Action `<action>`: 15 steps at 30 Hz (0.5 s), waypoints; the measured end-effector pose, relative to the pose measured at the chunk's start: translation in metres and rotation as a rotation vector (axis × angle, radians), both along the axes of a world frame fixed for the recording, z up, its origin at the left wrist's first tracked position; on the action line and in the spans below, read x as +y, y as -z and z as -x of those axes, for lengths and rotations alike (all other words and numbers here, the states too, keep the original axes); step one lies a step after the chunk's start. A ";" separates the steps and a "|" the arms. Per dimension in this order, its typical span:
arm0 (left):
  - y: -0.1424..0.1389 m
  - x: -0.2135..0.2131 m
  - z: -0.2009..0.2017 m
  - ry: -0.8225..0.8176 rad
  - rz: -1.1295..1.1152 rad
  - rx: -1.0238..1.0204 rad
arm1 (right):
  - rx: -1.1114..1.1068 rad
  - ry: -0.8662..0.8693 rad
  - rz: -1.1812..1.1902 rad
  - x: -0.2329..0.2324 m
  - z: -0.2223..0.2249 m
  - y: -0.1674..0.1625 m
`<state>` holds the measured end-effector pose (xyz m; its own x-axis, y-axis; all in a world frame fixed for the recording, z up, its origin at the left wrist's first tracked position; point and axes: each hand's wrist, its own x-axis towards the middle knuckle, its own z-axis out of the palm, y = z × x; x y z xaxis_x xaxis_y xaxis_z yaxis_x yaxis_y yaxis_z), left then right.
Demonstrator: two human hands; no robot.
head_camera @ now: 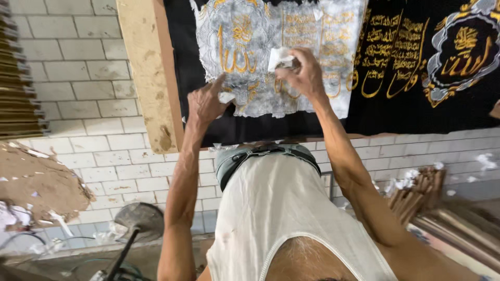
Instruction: The person peels white protective paper backing off a large black embroidered banner with gold Arabic calligraphy, working section by section across the fabric. They smooth the fabric with one hand while tearing away paper scraps with the other, letting scraps fall to the floor.
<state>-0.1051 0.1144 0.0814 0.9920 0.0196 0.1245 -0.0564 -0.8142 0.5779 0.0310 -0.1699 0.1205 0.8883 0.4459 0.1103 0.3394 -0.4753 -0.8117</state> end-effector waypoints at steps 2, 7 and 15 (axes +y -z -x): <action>0.001 -0.014 -0.003 -0.053 0.055 0.030 | -0.442 0.023 0.211 0.019 0.002 0.001; 0.006 -0.050 -0.034 -0.344 0.494 0.004 | -0.006 0.019 0.255 0.046 -0.010 0.019; -0.010 -0.159 -0.049 -0.239 0.215 -0.270 | 1.122 0.328 -1.322 0.035 0.076 0.028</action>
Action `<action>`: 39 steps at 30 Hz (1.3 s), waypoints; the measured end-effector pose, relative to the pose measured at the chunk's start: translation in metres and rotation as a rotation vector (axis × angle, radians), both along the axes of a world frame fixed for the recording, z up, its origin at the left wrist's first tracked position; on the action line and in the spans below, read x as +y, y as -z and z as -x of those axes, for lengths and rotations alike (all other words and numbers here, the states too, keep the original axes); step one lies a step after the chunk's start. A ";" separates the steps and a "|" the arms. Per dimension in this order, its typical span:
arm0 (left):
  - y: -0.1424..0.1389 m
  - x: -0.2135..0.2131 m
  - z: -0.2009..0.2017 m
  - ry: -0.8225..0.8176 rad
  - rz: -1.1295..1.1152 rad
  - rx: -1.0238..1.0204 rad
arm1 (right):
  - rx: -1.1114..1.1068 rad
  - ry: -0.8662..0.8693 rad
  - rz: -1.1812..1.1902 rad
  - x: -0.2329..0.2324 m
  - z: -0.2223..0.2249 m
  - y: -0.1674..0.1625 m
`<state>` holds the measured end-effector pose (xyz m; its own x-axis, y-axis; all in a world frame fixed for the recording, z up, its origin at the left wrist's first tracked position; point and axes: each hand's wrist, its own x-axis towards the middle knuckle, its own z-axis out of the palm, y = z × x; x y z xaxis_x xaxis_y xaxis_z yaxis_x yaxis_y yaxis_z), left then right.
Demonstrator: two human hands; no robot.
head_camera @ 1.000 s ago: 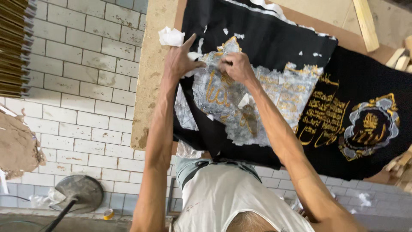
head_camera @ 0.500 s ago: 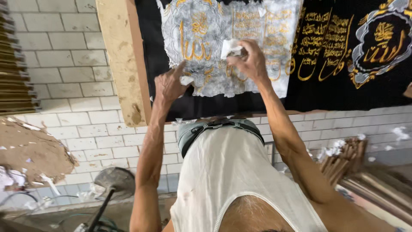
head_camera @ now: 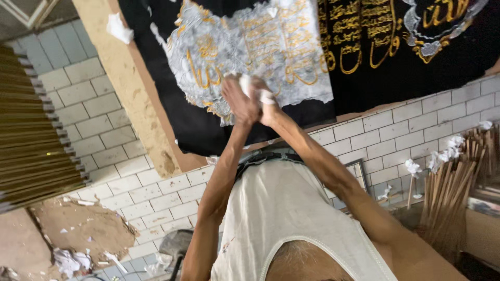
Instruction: The person peels white protective paper backing off a large black embroidered banner with gold Arabic calligraphy, working section by section across the fabric. They smooth the fabric with one hand while tearing away paper scraps with the other, letting scraps fall to the floor.
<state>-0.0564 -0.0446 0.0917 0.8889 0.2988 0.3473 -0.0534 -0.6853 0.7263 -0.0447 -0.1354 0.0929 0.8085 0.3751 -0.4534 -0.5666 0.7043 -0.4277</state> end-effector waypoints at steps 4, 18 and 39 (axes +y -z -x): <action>-0.015 -0.026 0.018 0.396 -0.362 0.088 | 0.055 0.140 0.187 -0.051 0.017 -0.004; 0.017 0.127 0.101 0.471 -0.366 0.241 | -0.315 -0.076 1.903 -0.401 0.247 0.041; 0.007 0.120 0.138 0.253 -0.278 0.234 | -1.296 -0.455 1.449 -0.025 0.037 -0.022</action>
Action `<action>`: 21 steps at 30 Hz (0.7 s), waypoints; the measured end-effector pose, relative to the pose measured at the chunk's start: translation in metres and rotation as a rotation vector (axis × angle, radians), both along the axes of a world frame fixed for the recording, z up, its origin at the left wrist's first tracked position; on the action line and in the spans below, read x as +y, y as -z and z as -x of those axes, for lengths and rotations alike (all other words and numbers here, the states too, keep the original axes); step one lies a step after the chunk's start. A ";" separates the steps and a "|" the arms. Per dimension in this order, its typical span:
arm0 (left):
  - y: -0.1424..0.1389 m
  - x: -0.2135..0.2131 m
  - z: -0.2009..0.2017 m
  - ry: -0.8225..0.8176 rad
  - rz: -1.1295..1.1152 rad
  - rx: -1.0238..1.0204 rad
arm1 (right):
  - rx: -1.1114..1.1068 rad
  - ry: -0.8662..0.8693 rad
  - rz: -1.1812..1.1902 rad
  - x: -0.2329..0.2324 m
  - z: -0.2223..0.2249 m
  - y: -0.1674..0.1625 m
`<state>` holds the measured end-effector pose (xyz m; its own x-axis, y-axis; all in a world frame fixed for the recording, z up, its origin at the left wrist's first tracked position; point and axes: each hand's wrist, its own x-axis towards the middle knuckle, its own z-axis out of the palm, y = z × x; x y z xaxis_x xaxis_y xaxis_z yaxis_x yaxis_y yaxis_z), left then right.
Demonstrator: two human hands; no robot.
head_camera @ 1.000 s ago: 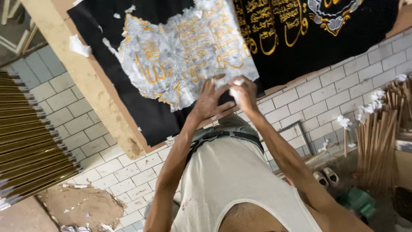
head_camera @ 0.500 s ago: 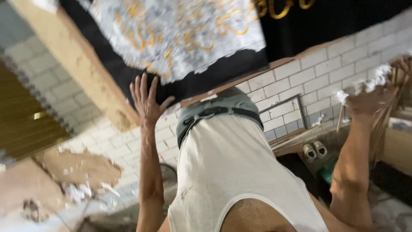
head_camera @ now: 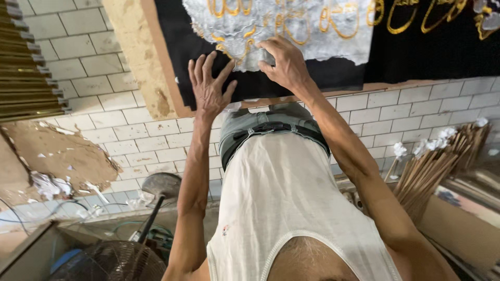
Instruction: The person peels white protective paper backing off a large black embroidered banner with gold Arabic calligraphy, working section by section across the fabric. They smooth the fabric with one hand while tearing away paper scraps with the other, letting scraps fall to the floor.
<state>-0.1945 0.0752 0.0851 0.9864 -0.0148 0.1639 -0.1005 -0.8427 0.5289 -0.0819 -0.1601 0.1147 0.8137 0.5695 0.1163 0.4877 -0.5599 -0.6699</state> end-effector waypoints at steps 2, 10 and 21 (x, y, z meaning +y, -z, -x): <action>0.003 -0.002 0.000 -0.080 0.132 0.006 | 0.005 0.030 0.071 0.013 0.001 0.001; 0.018 -0.018 -0.008 -0.233 0.219 -0.067 | -0.028 -0.019 0.080 0.039 0.018 0.014; 0.024 -0.014 -0.004 -0.183 0.224 -0.033 | -0.047 0.108 0.316 0.071 0.019 0.038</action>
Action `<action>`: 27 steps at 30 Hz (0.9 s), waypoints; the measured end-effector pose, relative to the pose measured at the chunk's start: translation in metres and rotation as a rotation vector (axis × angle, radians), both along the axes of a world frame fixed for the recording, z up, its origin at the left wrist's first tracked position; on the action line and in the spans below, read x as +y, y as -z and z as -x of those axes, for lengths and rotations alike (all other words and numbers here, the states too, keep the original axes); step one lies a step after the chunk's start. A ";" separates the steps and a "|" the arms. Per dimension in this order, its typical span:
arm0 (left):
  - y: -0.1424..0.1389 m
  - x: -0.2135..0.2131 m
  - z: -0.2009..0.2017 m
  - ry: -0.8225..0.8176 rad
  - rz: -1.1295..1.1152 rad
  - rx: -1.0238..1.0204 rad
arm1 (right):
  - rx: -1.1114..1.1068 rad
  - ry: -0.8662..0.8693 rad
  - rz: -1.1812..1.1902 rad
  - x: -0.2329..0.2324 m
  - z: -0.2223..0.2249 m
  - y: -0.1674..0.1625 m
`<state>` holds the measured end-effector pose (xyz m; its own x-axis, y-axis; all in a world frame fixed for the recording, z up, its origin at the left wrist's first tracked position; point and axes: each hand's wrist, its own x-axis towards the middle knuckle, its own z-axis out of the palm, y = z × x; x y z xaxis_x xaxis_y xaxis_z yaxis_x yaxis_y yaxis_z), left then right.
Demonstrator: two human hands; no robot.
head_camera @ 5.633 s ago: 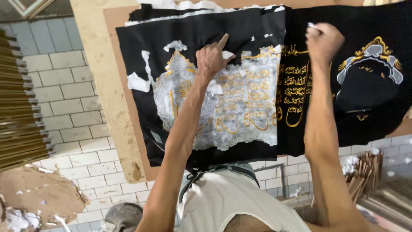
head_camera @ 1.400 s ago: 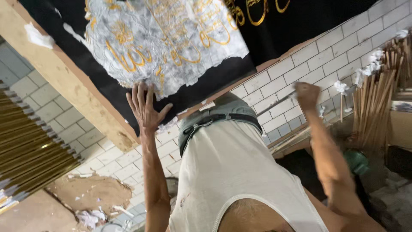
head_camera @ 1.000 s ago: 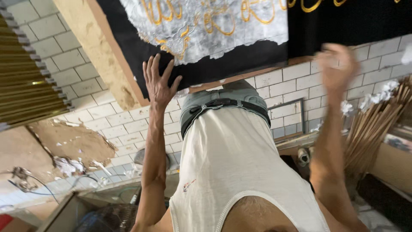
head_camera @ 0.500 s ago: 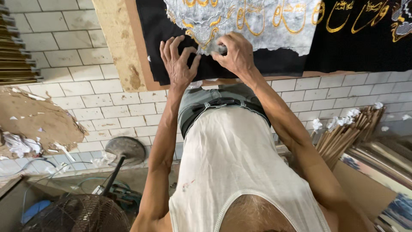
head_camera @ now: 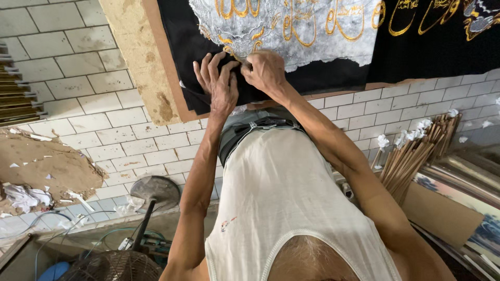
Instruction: The person peels white protective paper backing off a large black embroidered banner with gold Arabic calligraphy, working section by section across the fabric. They smooth the fabric with one hand while tearing away paper scraps with the other, letting scraps fall to the floor.
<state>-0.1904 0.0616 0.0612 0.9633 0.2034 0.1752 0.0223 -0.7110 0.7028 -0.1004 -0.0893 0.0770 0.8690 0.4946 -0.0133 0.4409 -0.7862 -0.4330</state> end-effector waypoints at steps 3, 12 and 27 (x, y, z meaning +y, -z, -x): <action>0.000 -0.003 -0.002 -0.014 -0.058 -0.012 | -0.012 0.067 -0.020 0.002 0.003 0.016; -0.009 -0.001 -0.006 -0.027 -0.068 0.012 | -0.106 0.197 0.107 -0.107 -0.035 0.025; -0.007 0.008 -0.036 0.075 -0.214 -0.189 | -0.021 0.182 0.078 0.013 -0.009 -0.010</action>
<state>-0.1548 0.0692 0.0682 0.9206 0.0718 0.3839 -0.1531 -0.8380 0.5238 -0.0910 -0.0760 0.0871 0.9444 0.3279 -0.0261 0.2972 -0.8846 -0.3594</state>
